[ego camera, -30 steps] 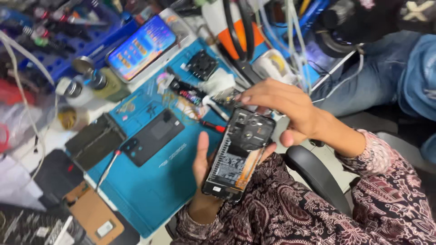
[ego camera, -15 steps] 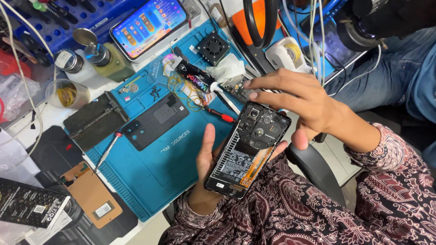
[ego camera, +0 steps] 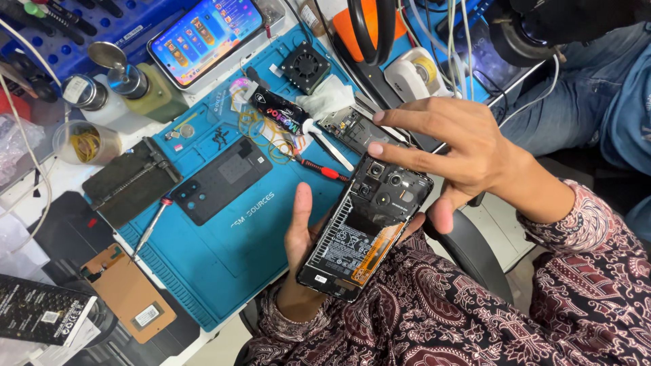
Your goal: The person holds a disassembled smartphone back cover and squeezes adhesive from a tube along its edge, then presses the cover onto the phone body and rubs along the seams. They pick up a green battery or cover component, fit it, and finally power on the reassembled phone, holding it up with the screen lit.
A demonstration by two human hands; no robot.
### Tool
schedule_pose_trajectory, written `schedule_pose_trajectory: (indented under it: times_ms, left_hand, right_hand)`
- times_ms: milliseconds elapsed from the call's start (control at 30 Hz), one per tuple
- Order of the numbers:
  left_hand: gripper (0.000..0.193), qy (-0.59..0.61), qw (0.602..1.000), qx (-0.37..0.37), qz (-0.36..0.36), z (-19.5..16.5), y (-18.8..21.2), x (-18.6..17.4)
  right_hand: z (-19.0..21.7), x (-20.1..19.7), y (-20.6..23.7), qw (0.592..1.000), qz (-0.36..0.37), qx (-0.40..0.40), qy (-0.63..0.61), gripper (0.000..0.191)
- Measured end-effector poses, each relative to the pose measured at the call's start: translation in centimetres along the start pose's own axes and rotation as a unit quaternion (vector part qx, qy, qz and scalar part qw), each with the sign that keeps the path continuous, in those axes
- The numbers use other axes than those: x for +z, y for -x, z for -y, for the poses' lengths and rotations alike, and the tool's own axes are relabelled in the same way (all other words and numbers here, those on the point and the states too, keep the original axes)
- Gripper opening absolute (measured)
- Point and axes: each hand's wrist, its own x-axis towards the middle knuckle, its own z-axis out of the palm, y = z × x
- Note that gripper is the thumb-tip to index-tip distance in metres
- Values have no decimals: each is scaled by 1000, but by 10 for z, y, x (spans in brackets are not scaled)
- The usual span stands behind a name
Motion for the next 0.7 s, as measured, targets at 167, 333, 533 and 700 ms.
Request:
schedule_pose_trajectory:
  times_ms: [167,333,533,700]
  left_hand:
    - [106,-29,997,11,-64,5,0,-6]
    - [103,-12,1000,0,1,4,1,-6]
    - [102,-1,998,58,-1,7,-1,4]
    - [100,-22,997,76,5,10,-5,11]
  right_hand:
    - [3,-4,8,1000,-9,-5,11,94]
    - [7,-4,13,1000,-22,-10,18,93]
    - [16,-13,17,999,-9,-14,51,92]
    - [17,-17,16,998,-25,-23,46,95]
